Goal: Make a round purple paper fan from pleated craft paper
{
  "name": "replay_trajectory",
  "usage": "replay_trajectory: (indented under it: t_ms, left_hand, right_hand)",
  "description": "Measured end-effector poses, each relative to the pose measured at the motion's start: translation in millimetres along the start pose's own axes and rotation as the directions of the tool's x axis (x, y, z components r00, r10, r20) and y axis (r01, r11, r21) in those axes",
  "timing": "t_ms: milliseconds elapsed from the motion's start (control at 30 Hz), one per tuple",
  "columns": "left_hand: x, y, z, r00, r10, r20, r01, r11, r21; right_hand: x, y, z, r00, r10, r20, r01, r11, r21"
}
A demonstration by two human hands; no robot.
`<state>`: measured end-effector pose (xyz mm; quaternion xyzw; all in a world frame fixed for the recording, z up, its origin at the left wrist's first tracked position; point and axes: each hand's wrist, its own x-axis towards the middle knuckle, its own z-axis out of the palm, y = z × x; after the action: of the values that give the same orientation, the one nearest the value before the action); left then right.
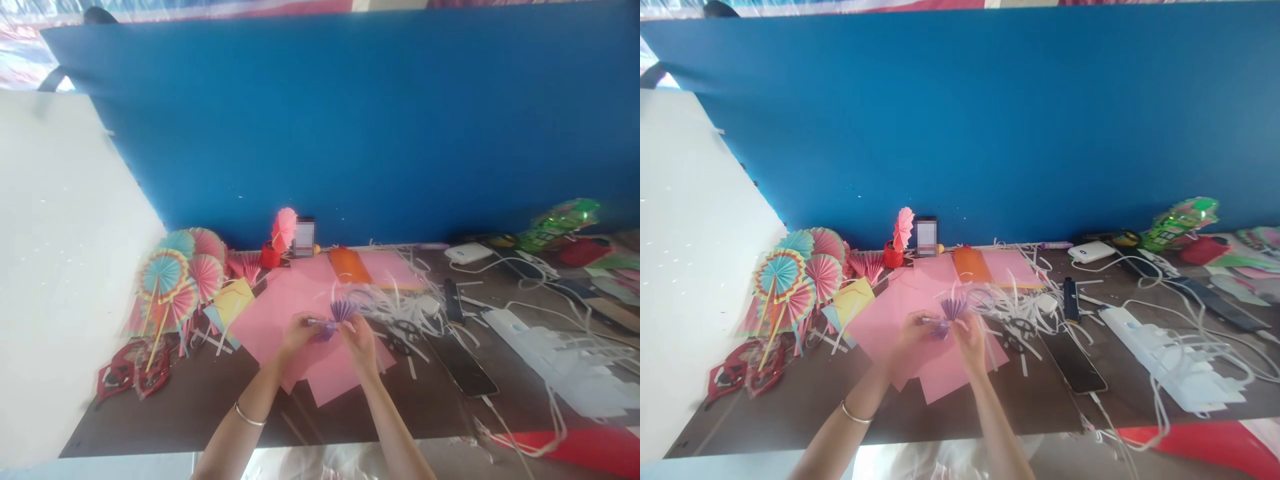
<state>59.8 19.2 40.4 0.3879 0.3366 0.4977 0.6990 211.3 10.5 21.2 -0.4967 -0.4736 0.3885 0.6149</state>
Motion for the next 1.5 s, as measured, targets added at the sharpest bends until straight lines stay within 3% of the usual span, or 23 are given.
replay_trajectory:
  t_ms: [200, 267, 533, 800, 1000, 1133, 1500]
  left_hand:
    - [-0.9, 1.9, -0.1, 0.977, 0.039, -0.211, -0.019, 0.995, 0.096]
    - [1.9, -1.6, -1.9, 0.971, 0.04, -0.237, -0.013, 0.993, 0.115]
    - [10.2, -12.0, -4.9, 0.996, 0.067, -0.051, -0.054, 0.972, 0.229]
    - [12.9, -11.6, -11.6, 0.994, 0.062, -0.088, -0.049, 0.988, 0.144]
    - [13.8, -8.8, -13.0, 0.986, 0.072, -0.15, -0.049, 0.987, 0.152]
    - [12.4, -7.4, -13.2, 0.987, 0.06, -0.147, -0.03, 0.98, 0.196]
    - [16.0, -7.0, -17.4, 0.97, 0.23, -0.085, -0.203, 0.947, 0.25]
  right_hand:
    - [-4.9, -7.9, 6.7, 0.995, 0.026, -0.095, -0.023, 0.999, 0.035]
    - [-6.2, -11.5, 10.6, 0.992, 0.003, -0.127, -0.003, 1.0, 0.003]
    - [-9.6, -21.0, 15.7, 0.994, -0.038, -0.107, 0.024, 0.991, -0.129]
    - [-3.6, -15.5, 8.5, 0.989, -0.033, -0.141, 0.01, 0.987, -0.162]
    - [-0.9, -15.0, 10.0, 0.984, 0.108, -0.142, -0.105, 0.994, 0.027]
    - [1.8, -15.8, 10.0, 0.988, 0.097, -0.121, -0.091, 0.994, 0.056]
    - [8.9, -10.8, 1.3, 0.995, 0.096, -0.001, -0.096, 0.995, -0.011]
